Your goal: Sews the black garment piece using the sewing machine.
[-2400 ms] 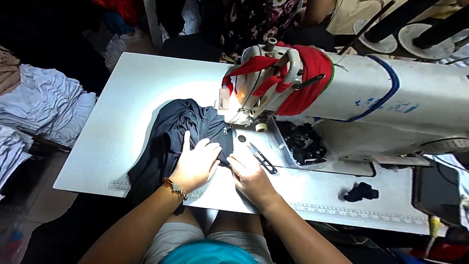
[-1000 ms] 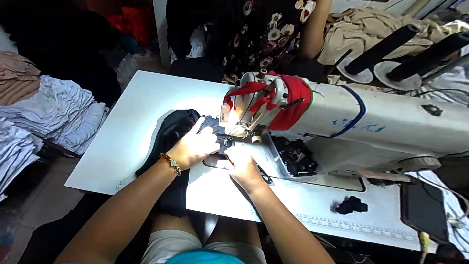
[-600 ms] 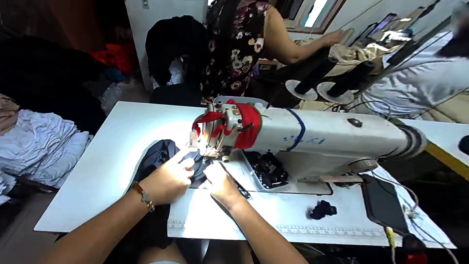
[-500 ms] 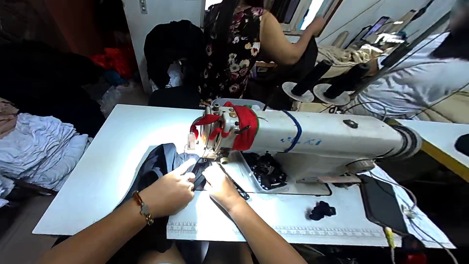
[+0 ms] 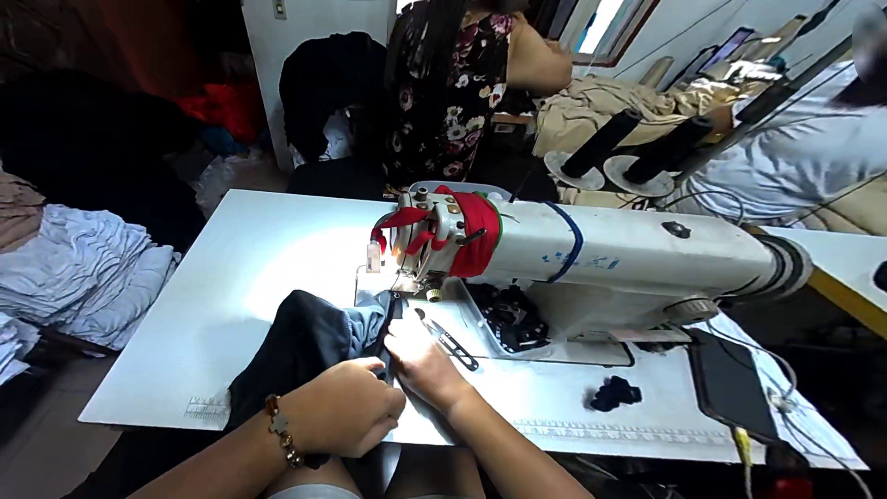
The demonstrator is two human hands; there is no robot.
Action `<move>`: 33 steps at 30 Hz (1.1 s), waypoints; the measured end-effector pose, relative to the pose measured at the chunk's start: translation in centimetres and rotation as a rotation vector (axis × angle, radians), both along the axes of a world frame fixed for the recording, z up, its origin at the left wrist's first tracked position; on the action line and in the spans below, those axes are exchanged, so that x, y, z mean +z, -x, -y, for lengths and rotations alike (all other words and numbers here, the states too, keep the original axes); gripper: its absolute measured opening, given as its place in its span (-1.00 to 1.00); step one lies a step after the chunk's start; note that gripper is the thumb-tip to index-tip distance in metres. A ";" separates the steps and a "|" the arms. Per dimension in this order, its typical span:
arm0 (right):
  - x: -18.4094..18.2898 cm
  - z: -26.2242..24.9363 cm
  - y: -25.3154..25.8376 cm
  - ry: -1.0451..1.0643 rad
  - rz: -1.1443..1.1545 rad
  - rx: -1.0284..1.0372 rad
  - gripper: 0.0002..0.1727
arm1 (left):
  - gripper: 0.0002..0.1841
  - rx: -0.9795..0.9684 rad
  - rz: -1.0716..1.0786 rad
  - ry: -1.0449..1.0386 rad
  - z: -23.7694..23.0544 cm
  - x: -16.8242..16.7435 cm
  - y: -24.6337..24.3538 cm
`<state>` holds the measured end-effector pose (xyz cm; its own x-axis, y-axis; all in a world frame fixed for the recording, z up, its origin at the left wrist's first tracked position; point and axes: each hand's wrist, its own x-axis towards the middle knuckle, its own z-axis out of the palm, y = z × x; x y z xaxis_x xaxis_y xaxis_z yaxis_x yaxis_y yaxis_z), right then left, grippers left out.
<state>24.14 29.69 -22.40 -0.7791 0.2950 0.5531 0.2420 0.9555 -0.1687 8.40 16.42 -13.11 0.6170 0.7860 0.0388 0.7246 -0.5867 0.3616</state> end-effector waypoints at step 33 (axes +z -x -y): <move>-0.5 4.7 -4.8 0.091 -0.001 -0.029 -0.79 | -0.43 0.838 -0.158 -0.110 -3.6 -7.2 -1.4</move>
<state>28.97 25.04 -22.94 -0.7692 0.3666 0.5234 0.2692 0.9287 -0.2550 9.79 20.06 -20.34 -0.1611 0.9814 0.1040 0.9714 0.1390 0.1925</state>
